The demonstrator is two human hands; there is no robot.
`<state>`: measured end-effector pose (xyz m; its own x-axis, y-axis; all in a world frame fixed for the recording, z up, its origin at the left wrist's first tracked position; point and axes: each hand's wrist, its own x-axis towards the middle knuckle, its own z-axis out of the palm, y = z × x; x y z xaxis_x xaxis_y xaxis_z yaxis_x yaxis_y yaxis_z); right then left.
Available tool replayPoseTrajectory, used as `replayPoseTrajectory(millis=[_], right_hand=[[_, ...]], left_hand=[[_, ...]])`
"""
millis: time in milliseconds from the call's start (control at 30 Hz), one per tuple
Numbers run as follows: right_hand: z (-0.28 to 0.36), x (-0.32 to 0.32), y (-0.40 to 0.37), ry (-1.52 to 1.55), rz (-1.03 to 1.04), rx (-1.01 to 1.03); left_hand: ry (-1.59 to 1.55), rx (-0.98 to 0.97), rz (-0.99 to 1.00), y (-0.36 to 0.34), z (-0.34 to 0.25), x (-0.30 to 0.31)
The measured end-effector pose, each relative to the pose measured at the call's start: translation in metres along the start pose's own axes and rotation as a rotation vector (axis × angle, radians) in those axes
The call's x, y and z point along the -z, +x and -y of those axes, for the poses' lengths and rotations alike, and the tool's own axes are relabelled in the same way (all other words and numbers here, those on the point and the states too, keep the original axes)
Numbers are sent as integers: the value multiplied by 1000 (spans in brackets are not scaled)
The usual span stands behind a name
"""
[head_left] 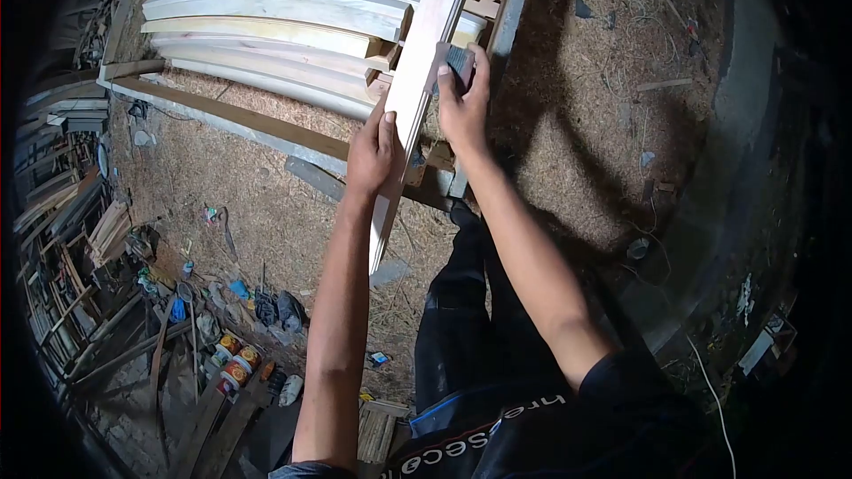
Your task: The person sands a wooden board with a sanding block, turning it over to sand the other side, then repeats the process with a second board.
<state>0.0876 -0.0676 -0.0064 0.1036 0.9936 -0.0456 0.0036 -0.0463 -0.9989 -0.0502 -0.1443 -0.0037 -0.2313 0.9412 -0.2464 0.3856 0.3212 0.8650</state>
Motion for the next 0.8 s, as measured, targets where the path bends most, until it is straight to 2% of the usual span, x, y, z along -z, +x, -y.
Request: replayPoseTrajectory(millis=[133, 200, 267, 333, 433, 467, 567, 633, 667, 733, 800], right_hand=[[-6, 3, -50, -110, 57, 1], [-11, 3, -83, -77, 80, 18], [-5, 3, -104, -38, 101, -55], [-9, -2, -100, 36, 76, -98], [-17, -7, -69, -50, -63, 68], [-17, -6, -54, 13, -53, -15], [-5, -2, -17, -3, -17, 47], [-4, -1, -15, 123, -4, -9], [-4, -2, -19, 35, -42, 64], [-11, -3, -43, -103, -48, 34], [-10, -3, -67, -105, -58, 46]], left_hand=[[104, -47, -64, -5, 9, -2], [101, -6, -68, -5, 9, -1], [102, -29, -91, -4, 7, -3], [107, -47, -107, -5, 5, -2], [114, -14, -93, -6, 1, -3], [119, 30, -83, -6, -1, -3], [162, 119, -54, -5, -8, 0], [188, 169, -34, -8, -9, -2], [194, 147, -47, -7, -11, -3], [204, 118, -62, -6, -11, -2], [183, 86, -82, -6, -9, -3]])
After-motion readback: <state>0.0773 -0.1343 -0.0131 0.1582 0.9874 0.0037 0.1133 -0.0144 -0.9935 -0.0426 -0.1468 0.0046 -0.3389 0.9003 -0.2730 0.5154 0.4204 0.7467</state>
